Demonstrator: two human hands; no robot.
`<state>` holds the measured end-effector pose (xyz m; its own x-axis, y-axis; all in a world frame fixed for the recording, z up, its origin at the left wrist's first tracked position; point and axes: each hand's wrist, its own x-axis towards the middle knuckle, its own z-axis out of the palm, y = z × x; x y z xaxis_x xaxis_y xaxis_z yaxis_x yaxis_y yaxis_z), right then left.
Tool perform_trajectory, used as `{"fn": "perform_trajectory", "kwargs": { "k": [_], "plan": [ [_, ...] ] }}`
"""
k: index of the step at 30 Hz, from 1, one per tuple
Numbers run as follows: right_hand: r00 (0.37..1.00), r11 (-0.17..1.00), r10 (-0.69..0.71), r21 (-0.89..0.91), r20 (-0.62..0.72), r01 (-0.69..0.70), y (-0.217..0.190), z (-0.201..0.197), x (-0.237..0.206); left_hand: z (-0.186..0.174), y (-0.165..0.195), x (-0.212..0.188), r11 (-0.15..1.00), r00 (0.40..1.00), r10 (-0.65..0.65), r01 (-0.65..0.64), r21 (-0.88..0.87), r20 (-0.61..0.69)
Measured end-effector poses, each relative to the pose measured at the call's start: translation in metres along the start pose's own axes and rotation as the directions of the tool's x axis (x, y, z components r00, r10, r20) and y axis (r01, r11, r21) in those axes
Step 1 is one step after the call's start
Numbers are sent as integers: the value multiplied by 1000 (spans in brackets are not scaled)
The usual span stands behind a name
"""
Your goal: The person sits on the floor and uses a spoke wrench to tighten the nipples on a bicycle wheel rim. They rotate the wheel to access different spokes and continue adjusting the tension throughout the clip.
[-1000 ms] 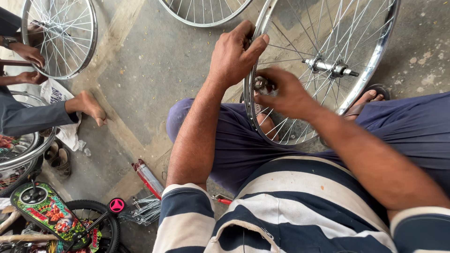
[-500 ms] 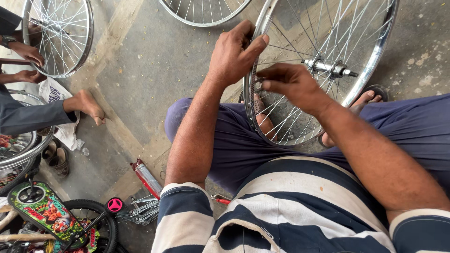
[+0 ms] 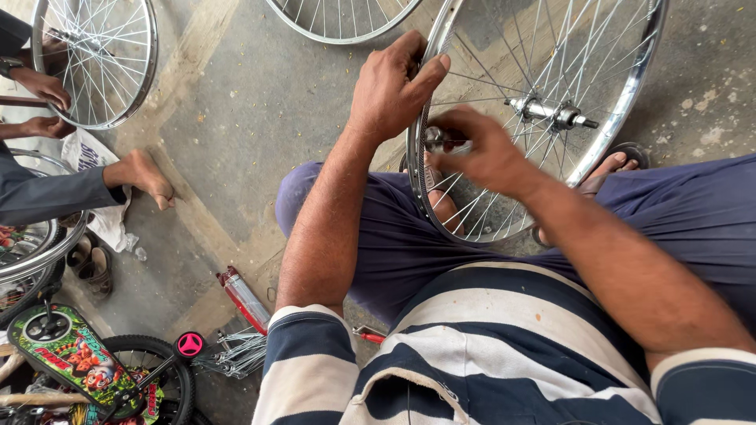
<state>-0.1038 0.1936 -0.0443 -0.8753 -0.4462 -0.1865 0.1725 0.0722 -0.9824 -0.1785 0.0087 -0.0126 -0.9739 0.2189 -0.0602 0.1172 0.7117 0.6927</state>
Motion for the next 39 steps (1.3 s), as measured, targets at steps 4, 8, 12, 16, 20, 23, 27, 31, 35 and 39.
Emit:
{"fn": "perform_trajectory", "kwargs": {
  "k": [4,8,12,16,20,23,27,31,35,39],
  "plan": [
    [997,964,48,259,58,-61,1,-11,0,2,-2,0,1000,1000,2,-2,3,-8],
    [989,875,115,-462,-93,-145,6,10,6,4,-2,2,1000,1000,-3,3,-3,18],
    [997,987,70,-148,36,-64,12,1,2,3,-3,0,999,999,42,-42,23,-15],
    [995,939,23,339,94,-54,15,-15,1,3,-2,1,1000,1000,8,-8,-26,14],
    [991,919,-99,-392,-93,55,10,3,6,3,1,2,1000,1000,15,-15,-9,15],
    [985,893,172,-420,-12,-161,5,7,4,1,1,2,999,999,41,-41,-14,-6],
    [983,993,73,76,169,-86,6,-14,-2,1,0,1,999,1000,25,-24,-42,13],
    [972,963,136,207,192,-175,9,-23,-1,3,-1,1,999,999,30,-30,-26,12],
    [977,941,138,288,162,-180,5,-19,2,3,-2,3,999,999,41,-40,-23,15],
    [971,929,219,286,92,-237,-2,-15,0,4,-1,3,999,999,36,-35,-32,13]
  ]
}}
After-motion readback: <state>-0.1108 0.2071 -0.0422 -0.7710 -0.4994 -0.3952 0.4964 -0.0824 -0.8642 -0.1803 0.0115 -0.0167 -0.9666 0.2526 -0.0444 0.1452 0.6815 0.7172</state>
